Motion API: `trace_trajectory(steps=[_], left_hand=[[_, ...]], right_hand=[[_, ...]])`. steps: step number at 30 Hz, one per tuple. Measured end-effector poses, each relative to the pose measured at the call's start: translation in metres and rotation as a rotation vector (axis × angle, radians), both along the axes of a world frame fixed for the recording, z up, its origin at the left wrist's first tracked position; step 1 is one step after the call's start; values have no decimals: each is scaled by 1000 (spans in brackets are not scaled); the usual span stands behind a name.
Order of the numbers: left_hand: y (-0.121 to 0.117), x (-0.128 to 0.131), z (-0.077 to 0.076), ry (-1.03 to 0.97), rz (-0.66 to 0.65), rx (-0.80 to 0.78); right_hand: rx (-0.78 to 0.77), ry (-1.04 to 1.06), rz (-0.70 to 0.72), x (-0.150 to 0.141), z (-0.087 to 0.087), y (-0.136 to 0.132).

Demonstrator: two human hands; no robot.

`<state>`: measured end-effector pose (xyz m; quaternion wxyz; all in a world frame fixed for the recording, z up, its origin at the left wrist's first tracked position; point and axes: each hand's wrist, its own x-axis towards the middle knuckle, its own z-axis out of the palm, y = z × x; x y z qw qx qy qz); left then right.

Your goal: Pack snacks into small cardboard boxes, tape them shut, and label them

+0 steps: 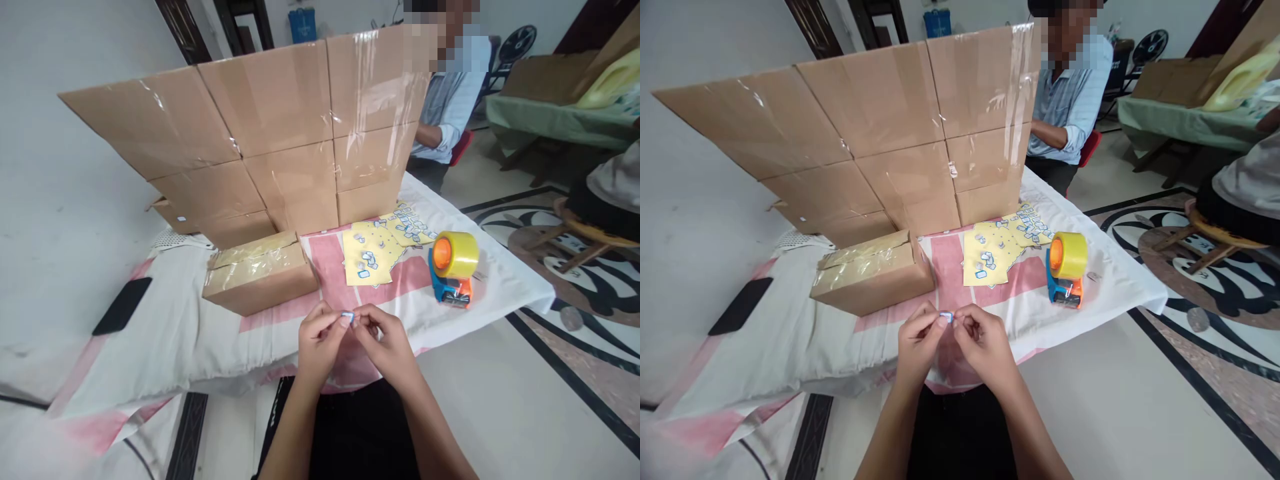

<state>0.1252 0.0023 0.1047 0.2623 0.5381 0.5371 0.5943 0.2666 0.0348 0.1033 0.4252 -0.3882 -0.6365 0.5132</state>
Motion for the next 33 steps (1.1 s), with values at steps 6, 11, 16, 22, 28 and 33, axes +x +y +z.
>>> trace_trajectory(steps=[6,11,16,22,28,33], left_hand=[[-12,16,-2,-76,109,75],[-23,4,2,179,181,372],[-39,-14,16,460,100,551],[-43,-14,18,461,57,554],[-40,-18,15,487,102,567],[-42,-16,11,553,83,576]], right_hand=[[-231,371,35,-21,-2,-16],[-288,590,67,-29,-2,-28],[-153,588,142,-32,0,-35],[78,533,-13,-32,-7,-41],[-25,609,157,-33,-8,-38],[-51,585,107,-37,-3,-43]])
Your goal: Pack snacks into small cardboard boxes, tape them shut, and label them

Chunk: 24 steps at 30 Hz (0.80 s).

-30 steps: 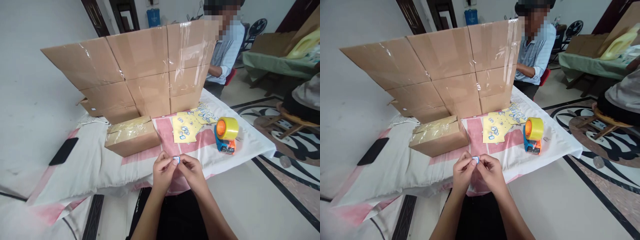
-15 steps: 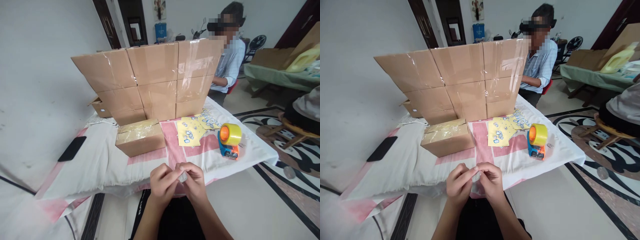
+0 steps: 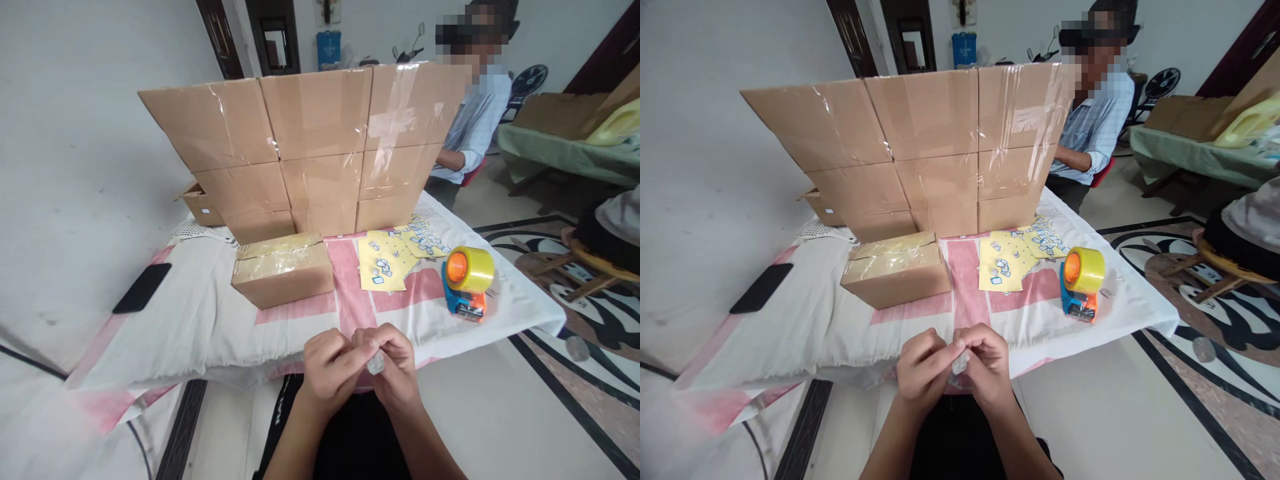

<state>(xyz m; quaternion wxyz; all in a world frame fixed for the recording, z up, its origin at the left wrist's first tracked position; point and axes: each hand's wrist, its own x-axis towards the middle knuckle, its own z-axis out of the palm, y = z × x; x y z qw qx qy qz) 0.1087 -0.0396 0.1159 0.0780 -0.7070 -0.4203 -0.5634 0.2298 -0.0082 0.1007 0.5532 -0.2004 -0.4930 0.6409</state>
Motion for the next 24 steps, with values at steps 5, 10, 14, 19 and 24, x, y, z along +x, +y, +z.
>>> trace_trajectory(steps=[5,10,14,19,24], left_hand=[[5,-22,-10,-13,338,18],[52,-89,1,-7,887,-70],[91,-134,1,138,899,-231],[95,-161,-26,215,799,-62],[98,-167,-37,251,806,142]], right_hand=[[225,-378,-219,11,17,30],[564,-724,-7,9,44,124],[686,-755,143,-15,41,189],[740,-717,203,-43,0,217],[698,-637,209,-58,-38,214]])
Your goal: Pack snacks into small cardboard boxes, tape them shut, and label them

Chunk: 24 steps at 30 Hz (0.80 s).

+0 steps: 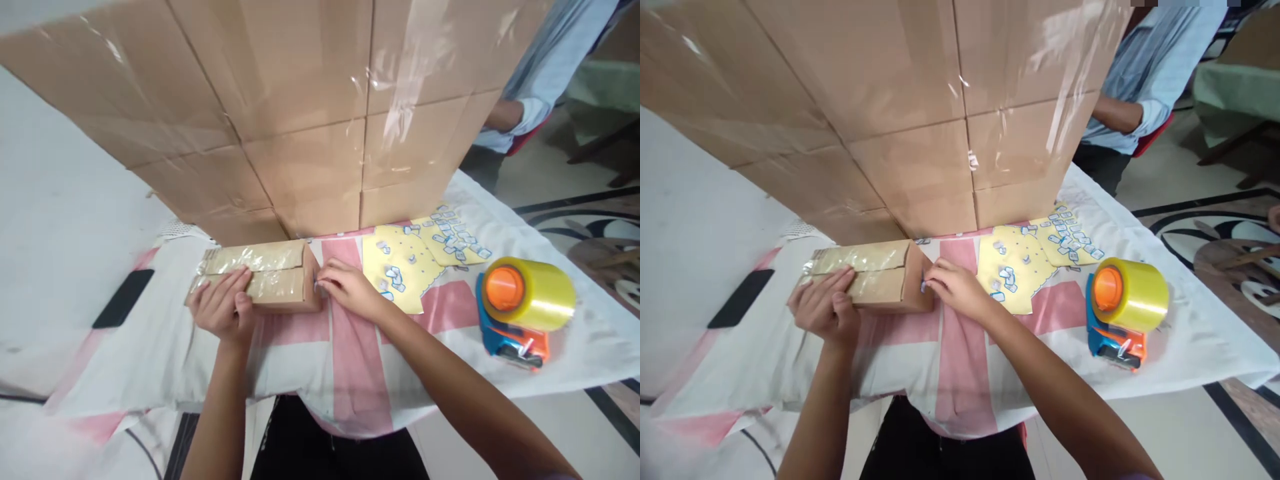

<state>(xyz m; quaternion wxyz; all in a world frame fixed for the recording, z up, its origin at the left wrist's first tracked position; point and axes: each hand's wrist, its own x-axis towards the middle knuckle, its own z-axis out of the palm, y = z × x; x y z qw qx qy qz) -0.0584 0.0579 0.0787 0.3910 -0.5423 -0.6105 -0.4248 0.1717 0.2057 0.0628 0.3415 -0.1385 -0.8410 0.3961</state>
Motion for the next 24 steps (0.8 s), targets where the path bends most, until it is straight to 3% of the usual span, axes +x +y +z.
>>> trace_trajectory(steps=[4,9,14,20,24], left_hand=[[12,0,1,-2,10,61],[13,2,-1,-9,25,117],[14,5,-2,-36,25,146],[14,6,-2,-49,11,145],[12,6,-1,-42,9,131]], right_hand=[[11,-19,-138,-8,-12,-6],[-113,5,-275,-17,-12,-18],[-173,48,-304,-22,-7,-22],[-58,-2,-332,-21,-9,-23],[-61,-14,-323,-19,-12,-22]])
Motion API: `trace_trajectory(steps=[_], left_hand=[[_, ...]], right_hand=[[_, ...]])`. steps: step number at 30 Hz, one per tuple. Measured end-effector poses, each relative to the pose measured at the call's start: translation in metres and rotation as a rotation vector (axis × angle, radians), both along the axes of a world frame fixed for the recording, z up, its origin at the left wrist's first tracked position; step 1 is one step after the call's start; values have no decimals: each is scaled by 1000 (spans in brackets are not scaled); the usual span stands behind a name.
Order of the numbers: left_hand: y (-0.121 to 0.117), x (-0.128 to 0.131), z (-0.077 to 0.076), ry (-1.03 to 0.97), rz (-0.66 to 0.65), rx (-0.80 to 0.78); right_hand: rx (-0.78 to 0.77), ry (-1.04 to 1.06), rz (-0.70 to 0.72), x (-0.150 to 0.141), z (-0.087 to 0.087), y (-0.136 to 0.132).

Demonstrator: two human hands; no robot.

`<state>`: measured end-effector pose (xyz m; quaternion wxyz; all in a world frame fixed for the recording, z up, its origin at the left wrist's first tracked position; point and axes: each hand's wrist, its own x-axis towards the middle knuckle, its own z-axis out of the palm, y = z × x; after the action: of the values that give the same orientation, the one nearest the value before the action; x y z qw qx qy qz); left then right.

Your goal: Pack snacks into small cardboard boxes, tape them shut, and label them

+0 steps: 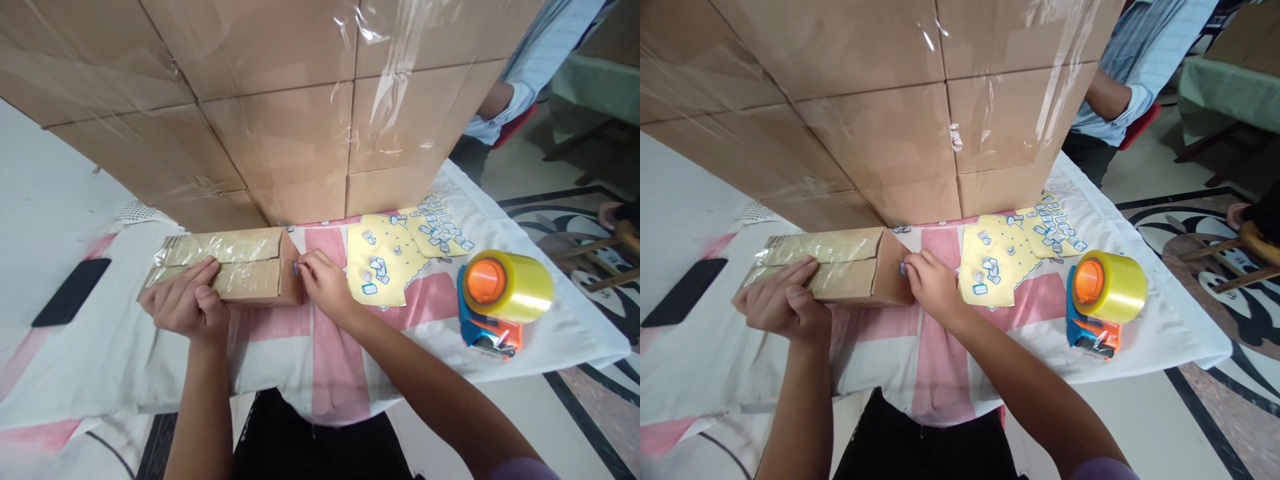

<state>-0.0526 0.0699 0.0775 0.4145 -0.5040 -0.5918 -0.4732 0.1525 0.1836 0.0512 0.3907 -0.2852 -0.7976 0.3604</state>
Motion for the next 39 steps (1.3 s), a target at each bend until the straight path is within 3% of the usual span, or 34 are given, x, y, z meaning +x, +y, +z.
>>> trace_trajectory(steps=[7,17,24,31,39], left_hand=[[-3,0,0,6,-7,-10],[-5,0,-1,-4,-2,-27],[-4,1,-1,-12,38,-28],[-6,3,-2,-30,34,-9],[-4,0,-3,-23,-1,-14]], right_hand=[[-53,102,58,-2,-2,3],[-250,249,273,-4,-8,11],[-117,116,298,2,-2,18],[-272,198,253,-3,-7,16],[-297,237,325,-6,-11,18]])
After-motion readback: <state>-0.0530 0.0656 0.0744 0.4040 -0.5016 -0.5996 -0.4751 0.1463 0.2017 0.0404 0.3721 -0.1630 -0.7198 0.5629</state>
